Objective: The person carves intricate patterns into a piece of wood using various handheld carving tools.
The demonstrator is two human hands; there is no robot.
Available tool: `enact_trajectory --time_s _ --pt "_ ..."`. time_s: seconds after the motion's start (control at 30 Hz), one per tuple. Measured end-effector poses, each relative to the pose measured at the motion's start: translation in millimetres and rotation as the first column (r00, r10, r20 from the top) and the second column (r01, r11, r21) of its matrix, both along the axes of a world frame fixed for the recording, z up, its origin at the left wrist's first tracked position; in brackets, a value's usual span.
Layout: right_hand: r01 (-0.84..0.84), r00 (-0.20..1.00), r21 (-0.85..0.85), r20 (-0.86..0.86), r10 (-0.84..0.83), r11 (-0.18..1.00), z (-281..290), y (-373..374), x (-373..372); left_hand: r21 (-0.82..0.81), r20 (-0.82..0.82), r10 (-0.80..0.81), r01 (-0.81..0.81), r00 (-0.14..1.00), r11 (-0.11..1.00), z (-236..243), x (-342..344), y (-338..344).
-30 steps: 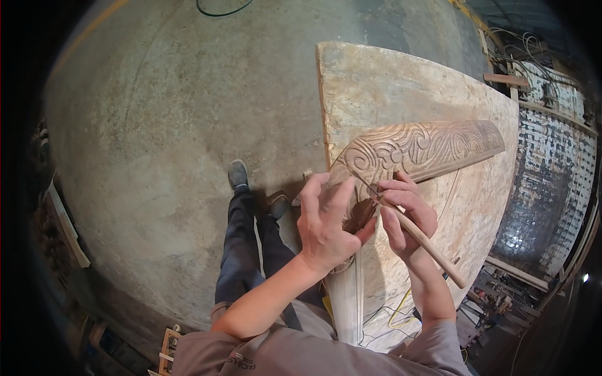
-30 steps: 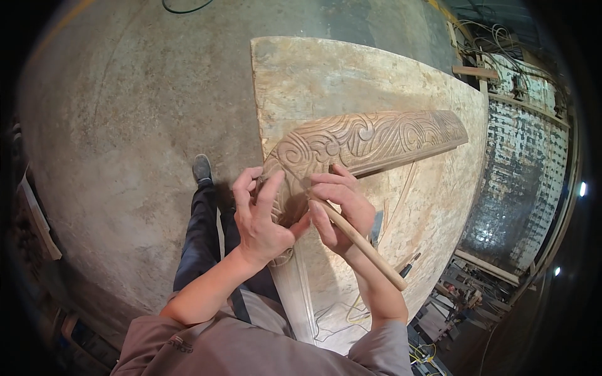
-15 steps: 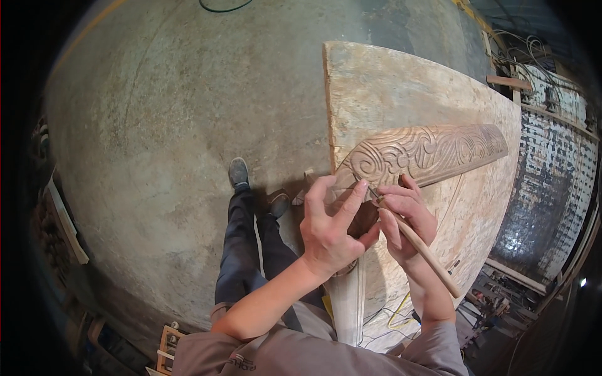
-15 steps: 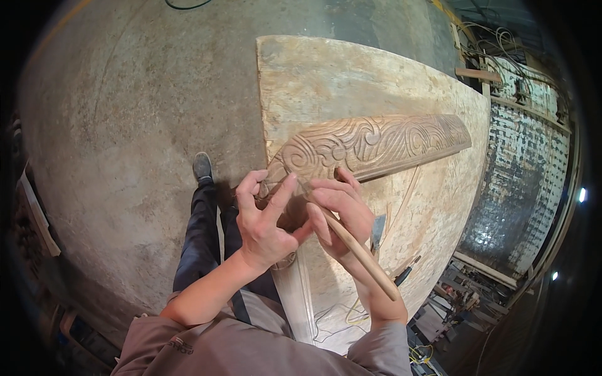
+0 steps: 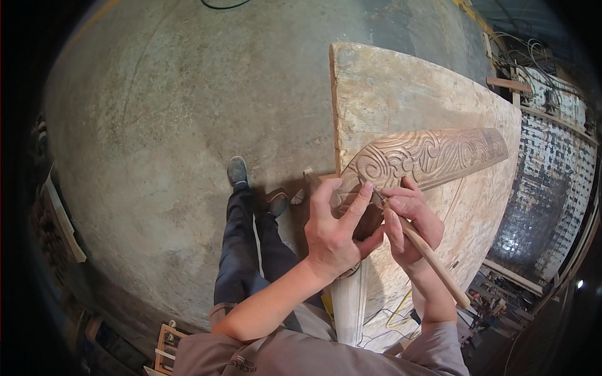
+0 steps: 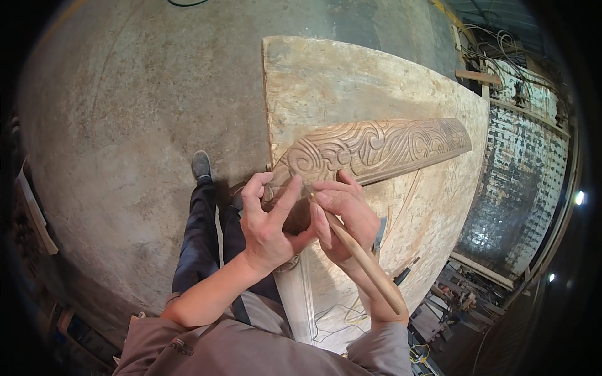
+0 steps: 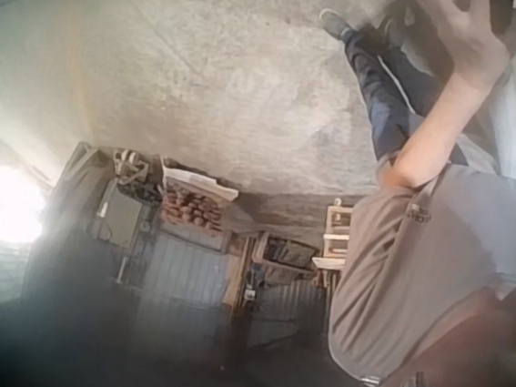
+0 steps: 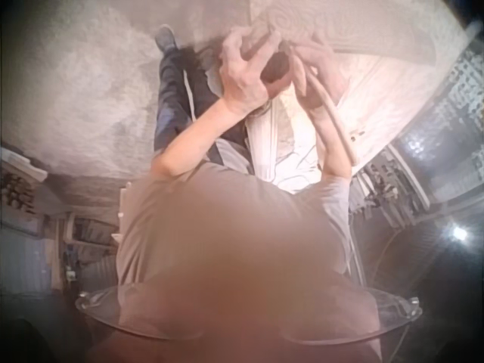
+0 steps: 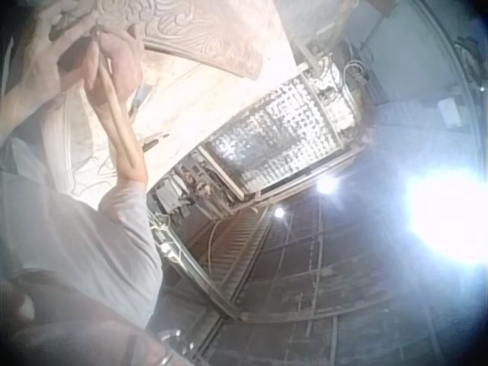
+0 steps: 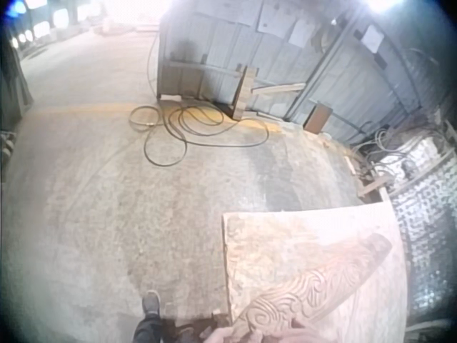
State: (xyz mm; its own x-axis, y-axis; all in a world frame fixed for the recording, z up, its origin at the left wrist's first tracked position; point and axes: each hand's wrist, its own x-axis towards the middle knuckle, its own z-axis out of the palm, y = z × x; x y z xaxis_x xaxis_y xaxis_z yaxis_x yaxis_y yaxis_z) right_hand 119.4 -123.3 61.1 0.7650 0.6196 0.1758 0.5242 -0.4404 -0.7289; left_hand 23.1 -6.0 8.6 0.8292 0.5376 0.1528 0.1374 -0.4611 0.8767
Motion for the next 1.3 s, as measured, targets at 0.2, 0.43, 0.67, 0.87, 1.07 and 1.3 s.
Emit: enact_trajectory --time_s 0.2,0.43,0.67,0.87,1.07,1.3 --pt "-0.049 0.994 -0.025 0.094 0.051 0.998 -8.3 -0.4 2.8 -0.003 -0.025 0.01 -0.01 1.0 1.0 2.9 4.8 -1.5" --pt "-0.006 0.993 0.055 -0.114 0.012 0.998 -3.5 -12.1 4.0 -0.046 -0.046 -0.026 0.024 0.999 0.999 -0.1 -1.5 -0.9" --pt "-0.004 0.997 -0.008 -0.075 0.003 1.0 5.2 -3.5 1.0 -0.019 -0.008 -0.033 0.032 0.999 0.999 0.1 -1.2 1.0" --pt "-0.005 0.999 -0.029 -0.045 0.004 1.0 8.0 2.1 3.4 -0.021 -0.015 -0.033 0.033 0.999 0.999 -1.1 -1.3 0.7" --pt "-0.019 0.999 -0.026 -0.037 0.018 0.999 0.4 -5.6 5.7 -0.014 -0.012 -0.01 0.009 1.0 1.0 1.4 2.1 -0.6" --pt "0.021 0.996 -0.004 -0.088 -0.021 1.0 0.0 -6.4 5.9 -0.028 -0.041 -0.014 0.013 0.999 1.0 -1.3 0.1 -1.6"
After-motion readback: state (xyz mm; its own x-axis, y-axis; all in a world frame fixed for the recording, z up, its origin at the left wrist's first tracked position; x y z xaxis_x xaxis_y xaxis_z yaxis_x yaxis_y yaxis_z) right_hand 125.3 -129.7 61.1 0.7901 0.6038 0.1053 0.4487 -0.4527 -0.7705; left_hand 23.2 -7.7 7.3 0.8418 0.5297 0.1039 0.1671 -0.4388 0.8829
